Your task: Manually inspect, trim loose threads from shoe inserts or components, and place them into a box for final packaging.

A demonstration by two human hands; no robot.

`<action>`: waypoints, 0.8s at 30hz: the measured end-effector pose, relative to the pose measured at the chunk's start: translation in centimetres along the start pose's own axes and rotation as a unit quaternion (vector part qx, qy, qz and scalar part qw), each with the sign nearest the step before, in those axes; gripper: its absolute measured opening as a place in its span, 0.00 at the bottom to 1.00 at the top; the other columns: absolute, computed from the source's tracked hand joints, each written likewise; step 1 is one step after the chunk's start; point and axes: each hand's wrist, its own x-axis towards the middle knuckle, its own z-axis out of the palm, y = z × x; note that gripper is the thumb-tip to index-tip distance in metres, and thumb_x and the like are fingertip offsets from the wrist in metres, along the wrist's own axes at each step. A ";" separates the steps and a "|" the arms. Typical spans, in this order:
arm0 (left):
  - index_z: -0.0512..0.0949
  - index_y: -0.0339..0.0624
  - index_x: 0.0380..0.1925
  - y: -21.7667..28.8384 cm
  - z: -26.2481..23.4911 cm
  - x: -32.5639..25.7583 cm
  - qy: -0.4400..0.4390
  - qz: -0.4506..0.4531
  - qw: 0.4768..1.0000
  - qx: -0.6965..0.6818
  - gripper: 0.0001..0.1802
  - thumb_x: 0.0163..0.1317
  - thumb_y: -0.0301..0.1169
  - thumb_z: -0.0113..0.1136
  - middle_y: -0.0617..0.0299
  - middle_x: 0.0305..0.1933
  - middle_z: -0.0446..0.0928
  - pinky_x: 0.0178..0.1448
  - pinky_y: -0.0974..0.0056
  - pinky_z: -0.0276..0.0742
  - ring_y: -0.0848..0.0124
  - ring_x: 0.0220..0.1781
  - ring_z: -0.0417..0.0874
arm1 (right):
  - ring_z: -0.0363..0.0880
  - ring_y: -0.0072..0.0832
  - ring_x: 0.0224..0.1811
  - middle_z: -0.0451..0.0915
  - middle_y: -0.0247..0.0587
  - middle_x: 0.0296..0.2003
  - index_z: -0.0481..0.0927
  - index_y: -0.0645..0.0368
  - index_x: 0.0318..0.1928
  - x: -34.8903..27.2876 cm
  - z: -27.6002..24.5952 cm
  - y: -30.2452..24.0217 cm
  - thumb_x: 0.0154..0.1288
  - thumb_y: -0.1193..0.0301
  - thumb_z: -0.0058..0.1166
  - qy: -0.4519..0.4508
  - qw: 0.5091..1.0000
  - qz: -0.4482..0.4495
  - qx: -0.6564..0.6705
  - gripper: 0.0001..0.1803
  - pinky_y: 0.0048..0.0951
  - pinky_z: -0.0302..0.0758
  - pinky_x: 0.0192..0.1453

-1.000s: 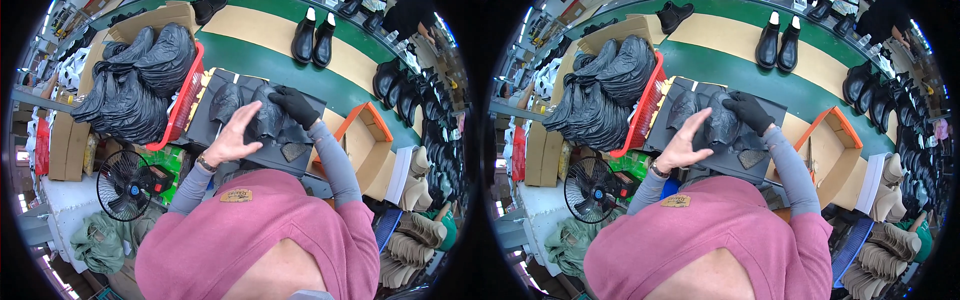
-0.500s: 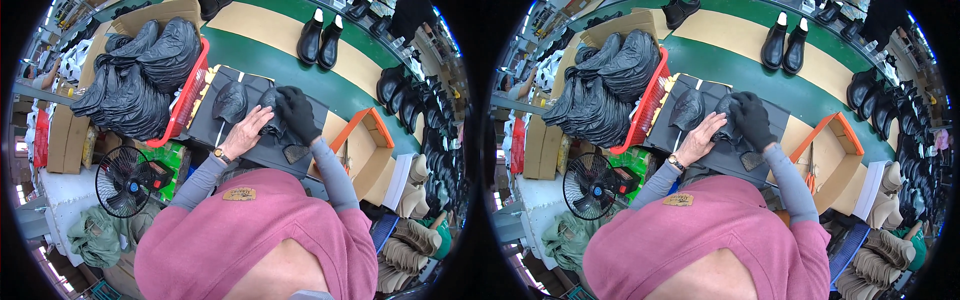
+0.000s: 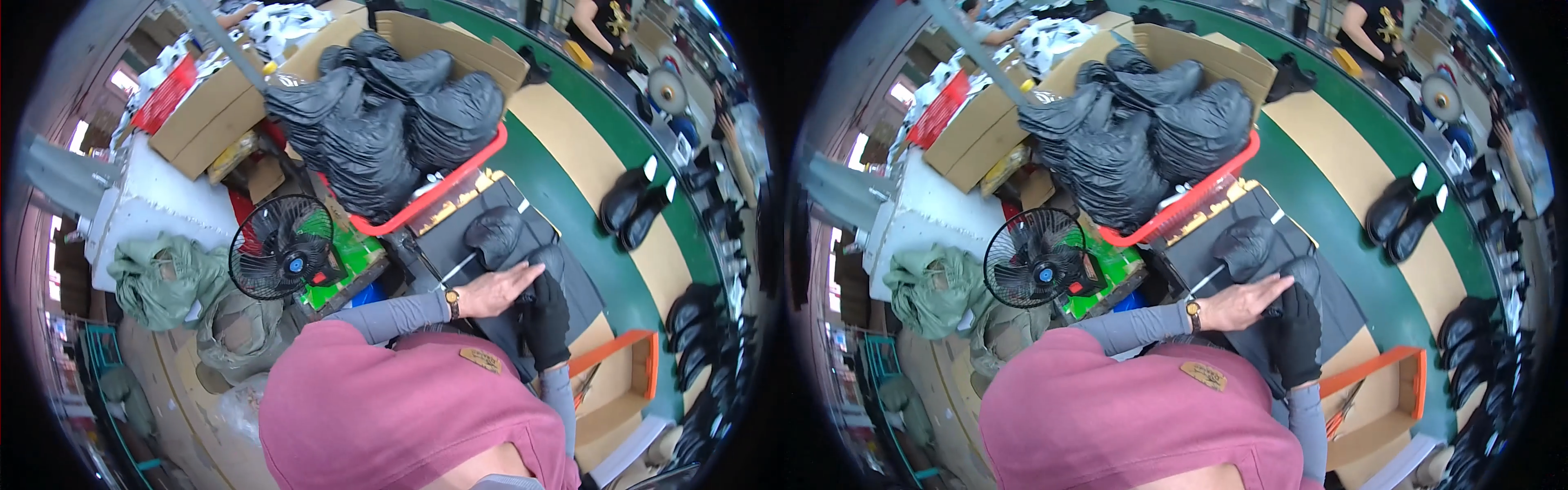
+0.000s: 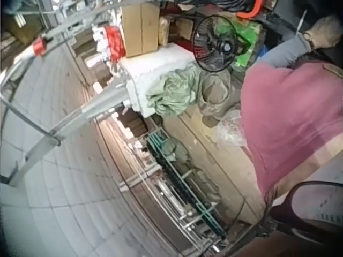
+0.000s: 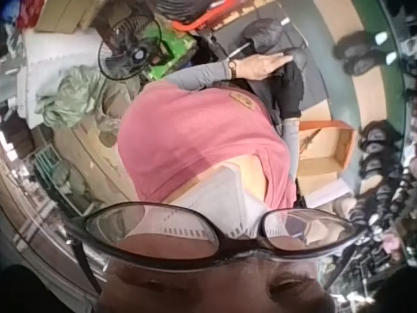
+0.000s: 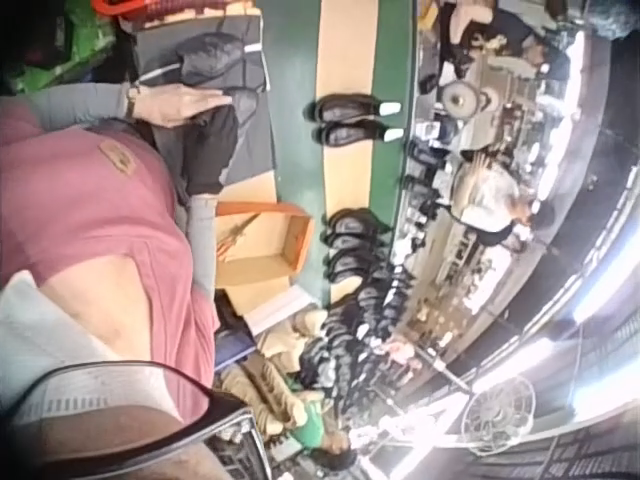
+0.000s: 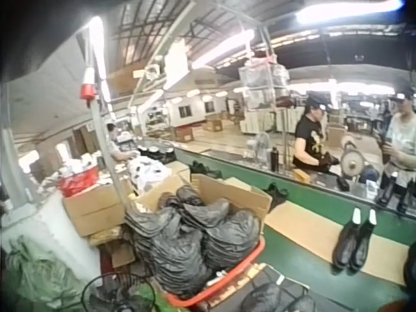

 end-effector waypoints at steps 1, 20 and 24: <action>0.50 0.33 0.70 0.7 -1.1 0.2 -0.034 -0.002 0.999 0.024 0.47 0.47 0.19 0.58 0.40 0.66 0.64 0.62 0.55 0.76 0.47 0.68 0.67 | 0.73 0.49 0.58 0.75 0.54 0.55 0.70 0.64 0.61 -0.2 0.1 0.0 0.50 0.73 0.63 0.015 1.000 0.003 -0.008 0.35 0.41 0.70 0.62; 0.72 0.46 0.61 -14.6 -42.9 0.5 -0.115 -0.585 0.697 0.398 0.52 0.38 0.65 0.67 0.51 0.63 0.74 0.67 0.49 0.66 0.55 0.65 0.73 | 0.64 0.41 0.69 0.66 0.52 0.66 0.63 0.66 0.67 -1.1 -7.8 -1.8 0.57 0.69 0.67 0.015 0.981 0.058 0.182 0.39 0.39 0.60 0.71; 0.72 0.47 0.61 -14.5 -43.2 0.7 -0.140 -0.568 0.711 0.389 0.51 0.40 0.68 0.61 0.51 0.63 0.74 0.65 0.52 0.69 0.55 0.63 0.75 | 0.65 0.40 0.68 0.67 0.51 0.65 0.64 0.66 0.66 -1.7 -7.8 -1.3 0.58 0.70 0.65 0.030 0.978 0.061 0.197 0.37 0.38 0.60 0.71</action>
